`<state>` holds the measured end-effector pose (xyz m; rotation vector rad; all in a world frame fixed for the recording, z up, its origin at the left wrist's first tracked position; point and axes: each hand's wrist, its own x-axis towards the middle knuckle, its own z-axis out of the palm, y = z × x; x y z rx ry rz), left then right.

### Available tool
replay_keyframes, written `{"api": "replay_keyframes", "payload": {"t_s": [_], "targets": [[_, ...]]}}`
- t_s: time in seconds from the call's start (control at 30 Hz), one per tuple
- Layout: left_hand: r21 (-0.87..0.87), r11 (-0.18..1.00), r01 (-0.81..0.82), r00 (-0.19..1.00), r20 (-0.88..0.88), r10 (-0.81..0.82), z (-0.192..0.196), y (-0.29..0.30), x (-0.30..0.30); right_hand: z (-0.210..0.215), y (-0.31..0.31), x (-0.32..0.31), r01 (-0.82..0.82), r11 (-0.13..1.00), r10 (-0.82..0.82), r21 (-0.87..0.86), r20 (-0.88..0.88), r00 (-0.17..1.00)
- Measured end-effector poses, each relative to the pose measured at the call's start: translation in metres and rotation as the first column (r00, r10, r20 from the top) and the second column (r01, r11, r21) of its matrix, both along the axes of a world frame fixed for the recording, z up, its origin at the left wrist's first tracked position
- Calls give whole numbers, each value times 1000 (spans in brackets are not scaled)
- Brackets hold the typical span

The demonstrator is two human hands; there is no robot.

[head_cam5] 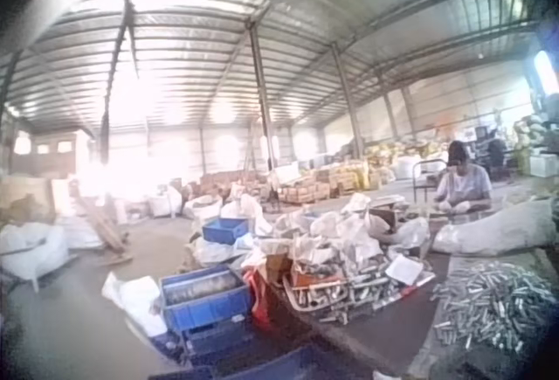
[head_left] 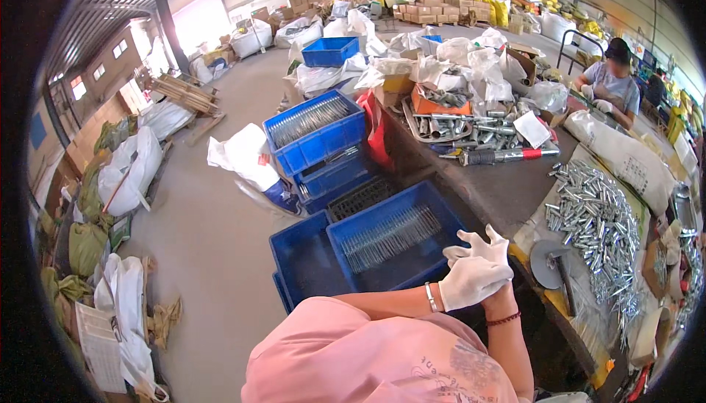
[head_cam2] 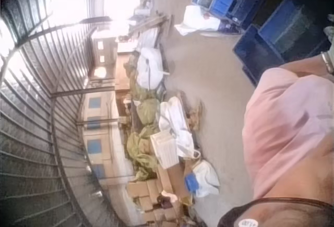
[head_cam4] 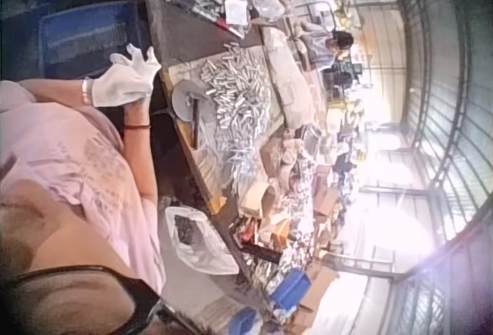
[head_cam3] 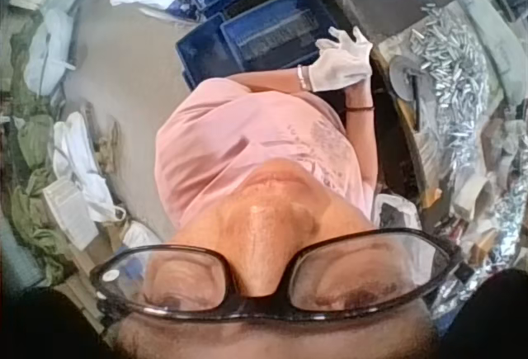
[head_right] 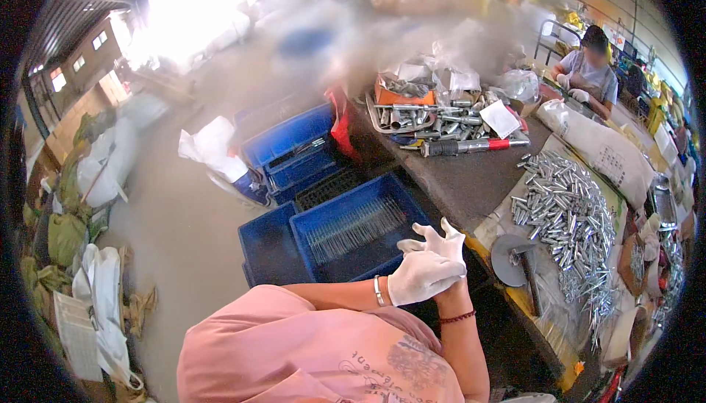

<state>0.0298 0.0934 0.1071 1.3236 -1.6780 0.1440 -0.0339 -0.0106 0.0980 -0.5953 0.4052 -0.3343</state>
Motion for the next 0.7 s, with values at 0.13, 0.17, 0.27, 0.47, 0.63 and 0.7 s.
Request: {"api": "replay_keyframes", "payload": {"t_s": [0.13,0.17,0.27,0.47,0.63,0.7], "targets": [[-36,999,-11,1000,-3,11,13,6,-1,11,9,-1,-138,990,140,-39,52,989],[-36,999,-20,1000,-2,20,14,7,-2,14,11,-2,-129,989,133,-71,58,989],[-39,999,-9,1000,-24,8,17,8,0,23,10,-4,-147,979,155,-143,46,987],[-94,992,-81,994,66,87,20,0,-2,18,-10,-2,-119,992,115,40,90,989],[-259,964,61,982,-157,-104,30,-10,-11,17,-32,20,193,978,-94,-73,674,732],[-84,996,13,999,-35,-16,40,-18,-8,33,-40,12,368,930,-297,5,602,742]]}}
